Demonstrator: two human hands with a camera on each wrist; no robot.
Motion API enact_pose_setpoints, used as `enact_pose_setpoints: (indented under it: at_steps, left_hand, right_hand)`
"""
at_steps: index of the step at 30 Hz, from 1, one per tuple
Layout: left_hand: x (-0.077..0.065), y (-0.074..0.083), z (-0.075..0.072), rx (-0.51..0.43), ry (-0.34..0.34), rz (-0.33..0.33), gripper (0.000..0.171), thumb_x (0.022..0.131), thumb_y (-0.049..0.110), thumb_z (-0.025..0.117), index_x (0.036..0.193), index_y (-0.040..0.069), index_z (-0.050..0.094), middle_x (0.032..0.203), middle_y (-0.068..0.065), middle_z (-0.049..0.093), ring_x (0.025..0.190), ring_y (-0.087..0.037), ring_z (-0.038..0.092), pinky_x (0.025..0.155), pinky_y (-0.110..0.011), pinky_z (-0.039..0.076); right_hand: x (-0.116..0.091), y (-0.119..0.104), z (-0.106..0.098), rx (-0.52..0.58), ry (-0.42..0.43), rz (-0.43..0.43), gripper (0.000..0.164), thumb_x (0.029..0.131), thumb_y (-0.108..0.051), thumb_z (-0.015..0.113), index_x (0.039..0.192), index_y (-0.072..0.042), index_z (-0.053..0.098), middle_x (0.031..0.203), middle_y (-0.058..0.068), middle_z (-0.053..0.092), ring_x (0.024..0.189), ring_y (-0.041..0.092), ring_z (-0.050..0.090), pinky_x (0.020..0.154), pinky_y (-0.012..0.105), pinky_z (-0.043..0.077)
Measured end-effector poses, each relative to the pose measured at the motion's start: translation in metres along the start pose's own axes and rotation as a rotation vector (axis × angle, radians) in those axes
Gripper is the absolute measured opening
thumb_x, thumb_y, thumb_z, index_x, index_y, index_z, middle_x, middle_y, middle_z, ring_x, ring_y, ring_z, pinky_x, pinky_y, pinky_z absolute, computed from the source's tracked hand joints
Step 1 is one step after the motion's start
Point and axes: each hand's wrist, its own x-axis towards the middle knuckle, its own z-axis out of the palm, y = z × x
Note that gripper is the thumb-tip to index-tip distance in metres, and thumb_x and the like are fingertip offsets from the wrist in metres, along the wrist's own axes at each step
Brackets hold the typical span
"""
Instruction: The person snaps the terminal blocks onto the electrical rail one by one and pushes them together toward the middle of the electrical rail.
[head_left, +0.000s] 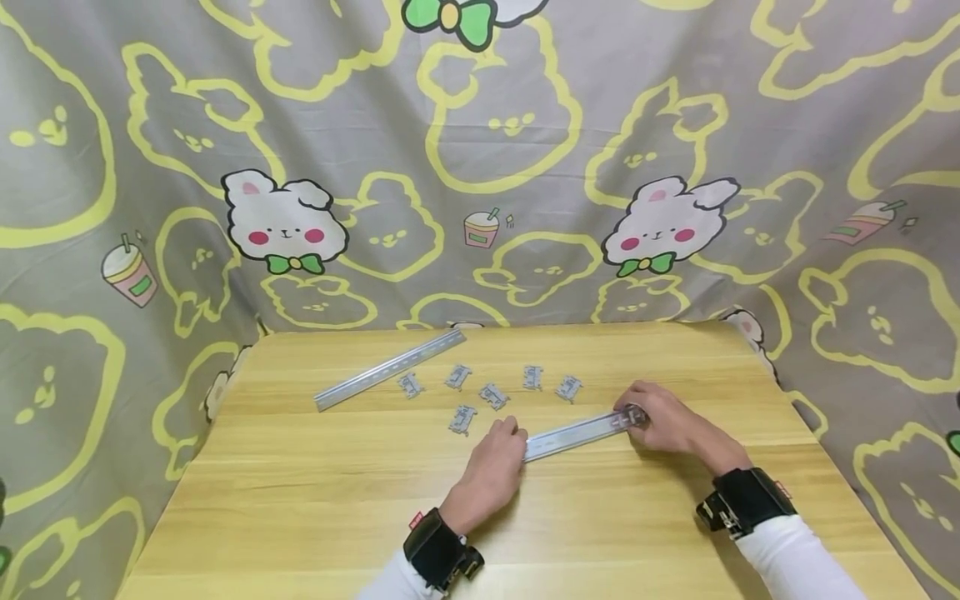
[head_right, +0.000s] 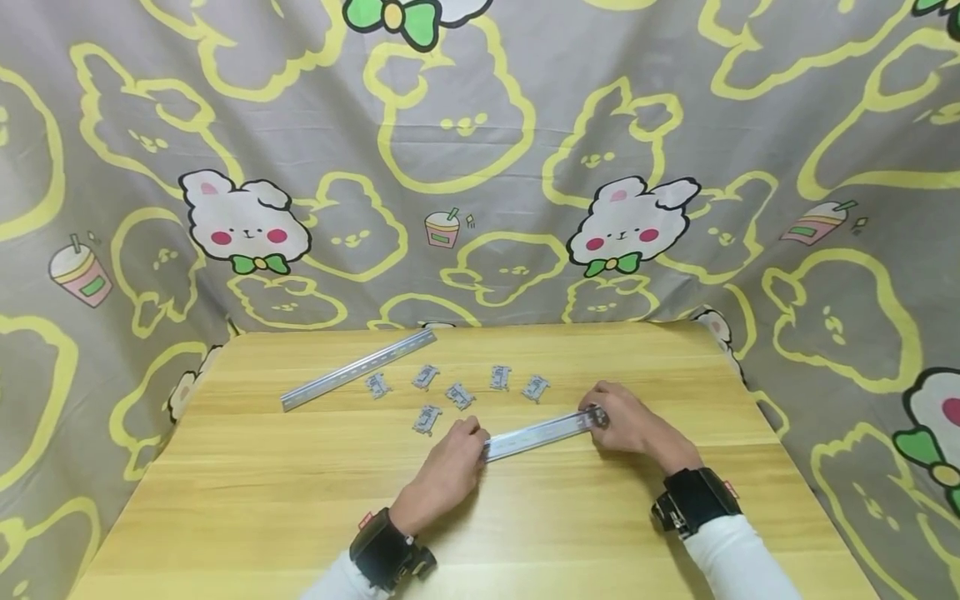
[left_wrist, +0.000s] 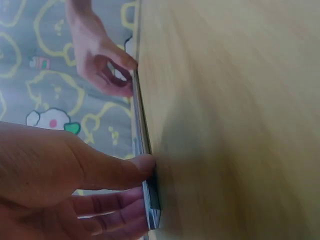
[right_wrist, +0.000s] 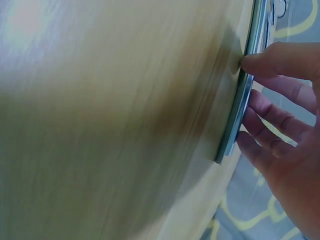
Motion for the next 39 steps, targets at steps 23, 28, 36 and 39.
enact_pose_setpoints:
  at_steps: [23,28,36,39]
  left_hand:
    - [-0.05,-0.103,-0.031,-0.134,0.032,-0.06,0.042,0.063,-0.019,0.068,0.1,0.002,0.068,0.097,-0.009,0.062,0.09,-0.028,0.058,0.081,-0.039,0.058]
    - [-0.05,-0.126,-0.033,-0.161,0.058,-0.032,0.042,0.062,-0.02,0.069,0.098,0.002,0.07,0.097,-0.009,0.063,0.092,-0.028,0.059,0.084,-0.04,0.057]
    - [-0.04,-0.145,-0.037,-0.214,0.044,-0.027,0.038,0.066,-0.016,0.072,0.099,0.001,0.072,0.098,-0.009,0.066,0.094,-0.029,0.063,0.087,-0.043,0.057]
    - [-0.039,-0.149,-0.038,-0.223,0.039,-0.037,0.037,0.066,-0.014,0.073,0.099,0.003,0.073,0.099,-0.008,0.066,0.095,-0.029,0.062,0.087,-0.044,0.056]
  right_hand:
    - [0.031,-0.078,0.023,0.048,-0.176,-0.073,0.029,0.075,-0.014,0.074,0.103,-0.011,0.066,0.099,0.001,0.06,0.083,0.016,0.057,0.069,0.03,0.056]
    - [0.043,-0.084,0.029,0.038,-0.18,-0.055,0.029,0.077,-0.017,0.075,0.105,-0.012,0.067,0.103,-0.001,0.059,0.089,0.015,0.057,0.073,0.028,0.057]
    - [0.056,-0.085,0.032,0.047,-0.164,-0.041,0.028,0.077,-0.017,0.075,0.103,-0.01,0.067,0.101,0.002,0.059,0.086,0.018,0.058,0.071,0.028,0.057]
    - [0.061,-0.086,0.033,0.048,-0.166,-0.034,0.028,0.077,-0.016,0.075,0.102,-0.009,0.067,0.1,0.002,0.059,0.085,0.018,0.058,0.071,0.029,0.057]
